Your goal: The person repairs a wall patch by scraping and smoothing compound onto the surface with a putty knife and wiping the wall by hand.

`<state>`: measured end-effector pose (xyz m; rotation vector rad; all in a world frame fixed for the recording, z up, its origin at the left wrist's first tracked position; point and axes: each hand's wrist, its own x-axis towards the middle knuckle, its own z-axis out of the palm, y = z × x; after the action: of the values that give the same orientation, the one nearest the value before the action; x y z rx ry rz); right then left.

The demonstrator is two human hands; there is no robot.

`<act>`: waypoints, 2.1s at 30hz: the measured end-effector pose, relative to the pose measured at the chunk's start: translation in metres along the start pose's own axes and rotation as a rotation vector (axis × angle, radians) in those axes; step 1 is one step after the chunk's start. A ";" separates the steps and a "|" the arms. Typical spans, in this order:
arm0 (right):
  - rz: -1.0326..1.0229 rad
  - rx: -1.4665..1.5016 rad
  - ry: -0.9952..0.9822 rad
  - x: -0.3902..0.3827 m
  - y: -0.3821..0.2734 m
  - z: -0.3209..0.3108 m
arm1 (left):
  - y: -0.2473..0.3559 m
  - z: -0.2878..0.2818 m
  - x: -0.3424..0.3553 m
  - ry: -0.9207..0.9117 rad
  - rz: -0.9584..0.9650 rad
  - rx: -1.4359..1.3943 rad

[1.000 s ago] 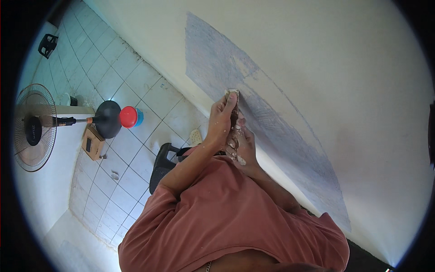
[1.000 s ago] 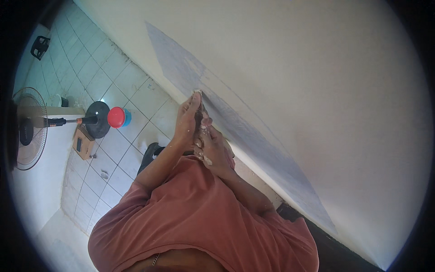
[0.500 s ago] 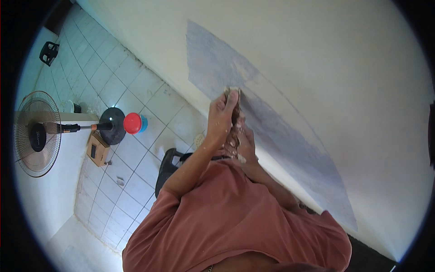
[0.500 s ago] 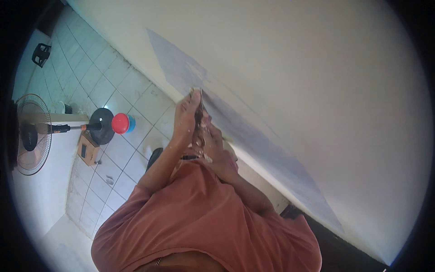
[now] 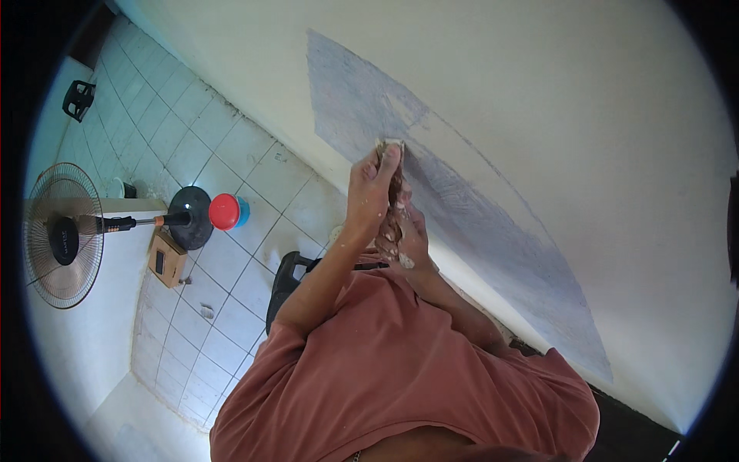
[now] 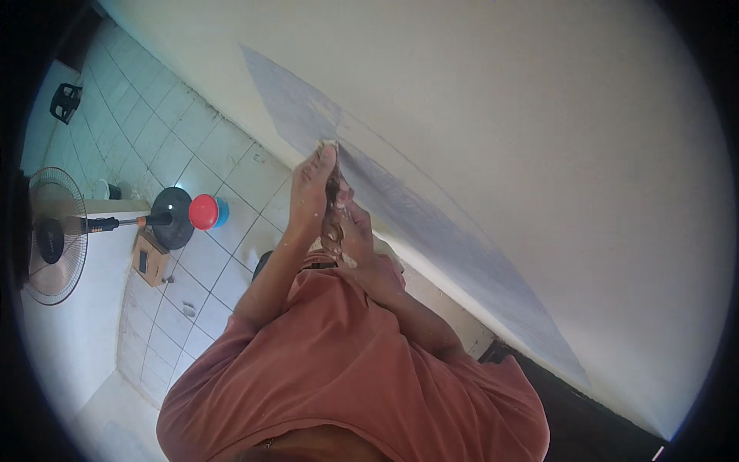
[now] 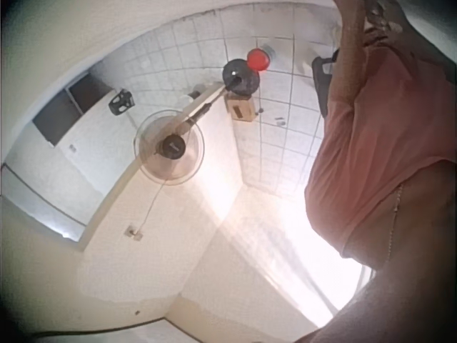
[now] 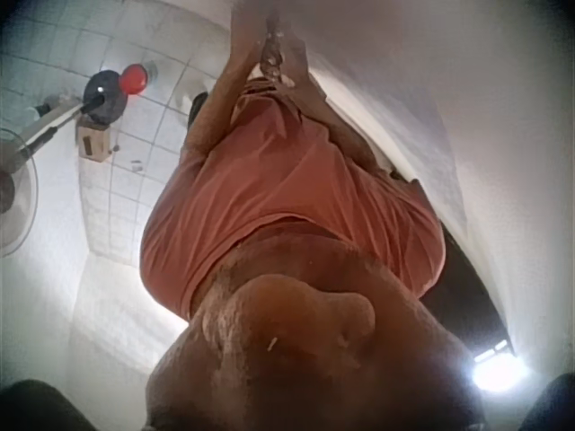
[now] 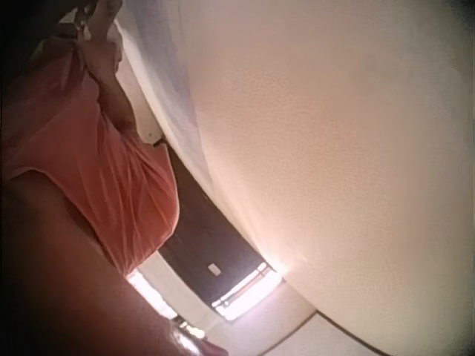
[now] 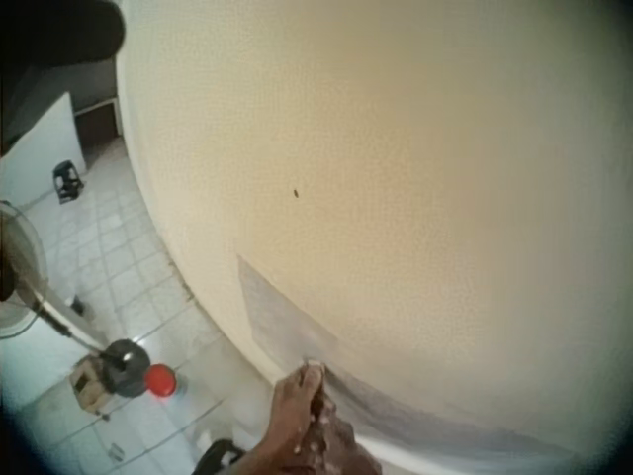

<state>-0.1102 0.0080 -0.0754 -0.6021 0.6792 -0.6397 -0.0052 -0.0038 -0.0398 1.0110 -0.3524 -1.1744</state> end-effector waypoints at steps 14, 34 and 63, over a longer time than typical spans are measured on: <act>0.132 0.028 0.050 -0.009 -0.005 0.001 | -0.003 0.005 -0.007 0.033 -0.028 0.015; 0.083 0.006 -0.058 0.003 -0.007 -0.009 | 0.014 0.009 0.007 0.029 0.092 -0.012; 0.027 0.030 -0.050 -0.013 -0.007 -0.005 | -0.016 0.011 -0.010 0.100 -0.018 0.145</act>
<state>-0.1242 0.0114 -0.0693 -0.5786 0.6291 -0.6064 -0.0268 -0.0009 -0.0443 1.1966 -0.3532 -1.1217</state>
